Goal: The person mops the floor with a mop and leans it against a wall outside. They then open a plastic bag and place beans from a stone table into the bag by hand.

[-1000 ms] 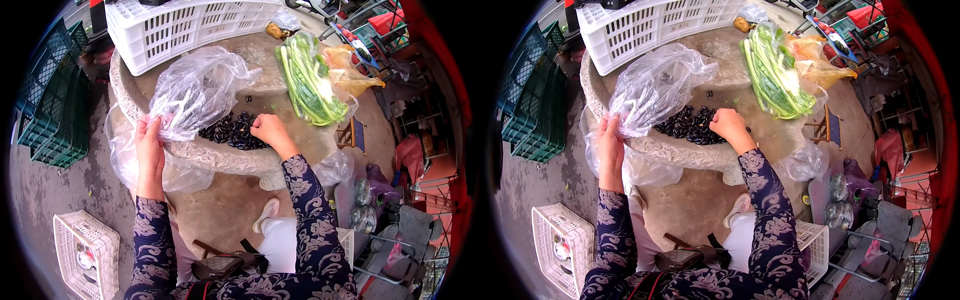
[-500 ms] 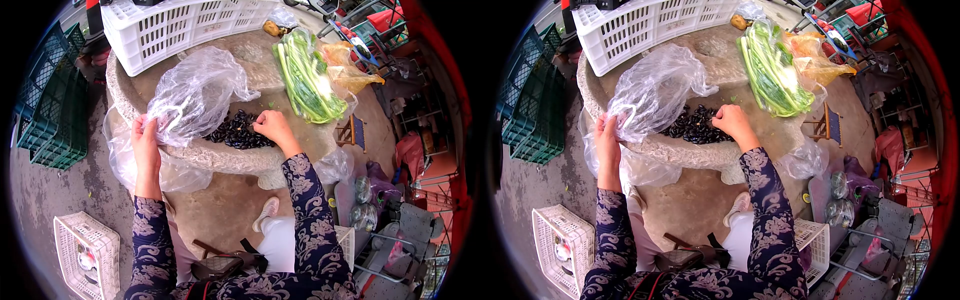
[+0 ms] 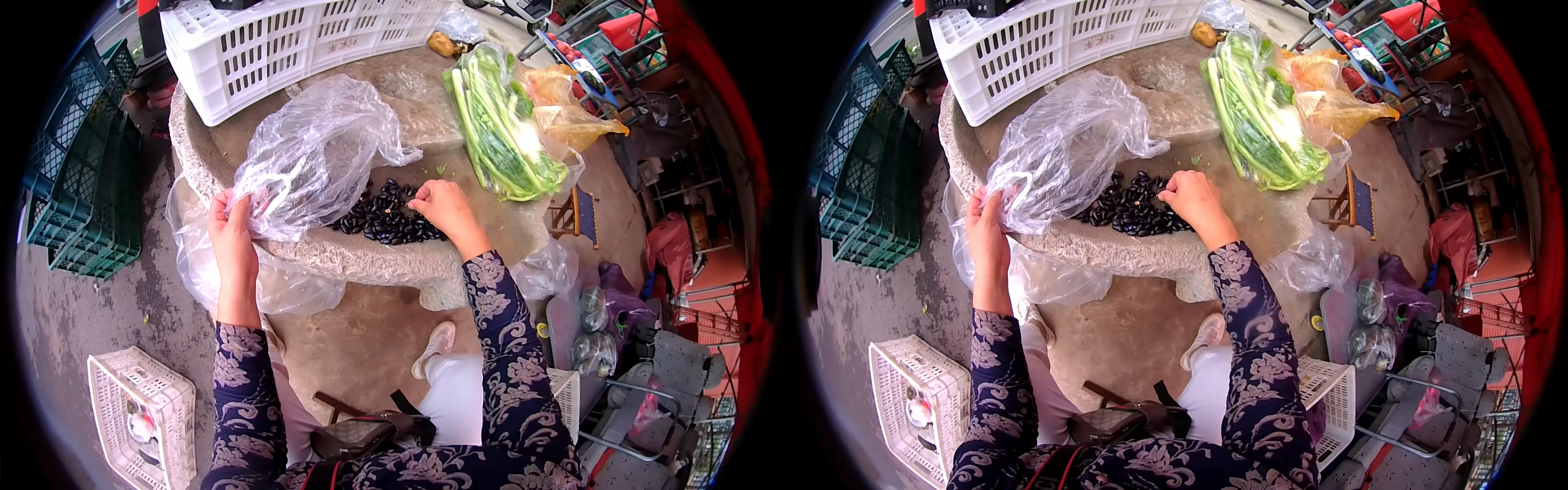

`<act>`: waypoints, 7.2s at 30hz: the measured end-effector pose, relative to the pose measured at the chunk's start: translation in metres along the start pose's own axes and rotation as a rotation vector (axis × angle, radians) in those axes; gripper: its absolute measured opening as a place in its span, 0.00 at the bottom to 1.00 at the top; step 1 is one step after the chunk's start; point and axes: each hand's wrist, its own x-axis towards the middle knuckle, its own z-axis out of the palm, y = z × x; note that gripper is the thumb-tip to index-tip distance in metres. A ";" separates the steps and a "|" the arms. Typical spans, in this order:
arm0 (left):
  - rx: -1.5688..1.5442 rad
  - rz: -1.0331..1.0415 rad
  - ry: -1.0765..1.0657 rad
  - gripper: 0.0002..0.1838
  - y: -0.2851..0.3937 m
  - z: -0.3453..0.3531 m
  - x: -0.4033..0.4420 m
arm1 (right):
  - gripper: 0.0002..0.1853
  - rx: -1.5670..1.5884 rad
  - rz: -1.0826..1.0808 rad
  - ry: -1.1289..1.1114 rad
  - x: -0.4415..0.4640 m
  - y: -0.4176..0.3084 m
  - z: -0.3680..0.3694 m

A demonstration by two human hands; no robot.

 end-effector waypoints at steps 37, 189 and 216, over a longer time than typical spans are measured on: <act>0.075 0.027 -0.015 0.08 -0.004 -0.009 0.001 | 0.03 0.164 -0.334 0.016 -0.005 -0.033 -0.002; -0.249 -0.057 0.113 0.09 0.030 -0.028 0.009 | 0.10 -0.149 -0.385 0.016 0.172 -0.200 0.077; -0.188 -0.083 0.098 0.08 0.028 -0.031 0.009 | 0.11 -0.192 -0.308 0.035 0.124 -0.166 0.042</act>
